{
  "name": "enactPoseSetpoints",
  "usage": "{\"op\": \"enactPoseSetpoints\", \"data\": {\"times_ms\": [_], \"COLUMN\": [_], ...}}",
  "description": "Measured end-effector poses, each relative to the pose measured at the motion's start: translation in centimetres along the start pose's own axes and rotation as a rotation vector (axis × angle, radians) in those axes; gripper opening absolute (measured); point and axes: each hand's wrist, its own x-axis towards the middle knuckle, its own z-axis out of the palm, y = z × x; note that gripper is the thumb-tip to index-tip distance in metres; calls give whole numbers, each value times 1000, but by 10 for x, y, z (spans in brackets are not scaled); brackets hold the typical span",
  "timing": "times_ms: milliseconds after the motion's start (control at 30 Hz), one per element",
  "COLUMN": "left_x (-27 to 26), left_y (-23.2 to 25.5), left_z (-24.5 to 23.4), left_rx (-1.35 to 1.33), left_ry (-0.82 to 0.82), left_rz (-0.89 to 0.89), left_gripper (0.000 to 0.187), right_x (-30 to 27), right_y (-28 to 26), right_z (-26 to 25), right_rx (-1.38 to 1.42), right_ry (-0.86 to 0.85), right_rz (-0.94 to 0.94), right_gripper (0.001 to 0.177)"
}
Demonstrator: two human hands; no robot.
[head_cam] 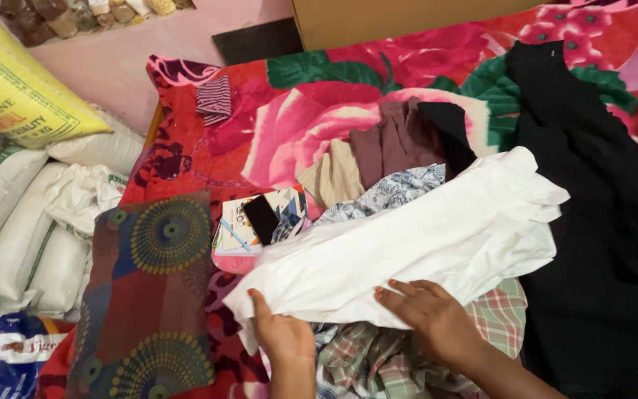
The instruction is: The person opens a blue suitcase, takes out a white shirt, folds the shirt repeatedly by hand on a bed, and places it neatly inside the suitcase before closing the lid.
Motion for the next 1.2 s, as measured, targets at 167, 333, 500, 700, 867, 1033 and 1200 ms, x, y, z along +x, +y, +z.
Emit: {"op": "enactPoseSetpoints", "data": {"times_ms": [167,333,500,700,867,1033,1200], "left_x": [4,-6,-31,-54,-76,-83,-65], "left_y": [38,69,88,83,19,-50,-75], "left_z": [-15,-22,-12,31,74,95,65], "left_rx": [-100,53,273,394,705,1594,2018], "left_ry": [-12,18,-37,79,-161,-689,-992], "left_rz": [52,328,534,763,737,659,301], "left_gripper": [67,61,61,64,68,73,75], "right_x": [5,25,78,95,68,19,-13], "right_y": [-22,-30,-31,-58,-34,29,62], "right_z": [10,-3,17,91,133,154,142], "right_rx": [194,522,446,487,817,1692,2166], "right_ry": [-210,-484,-126,-455,-386,80,319], "right_rz": [2,213,71,58,223,887,1301], "right_gripper": [66,65,64,65,63,63,65]}}
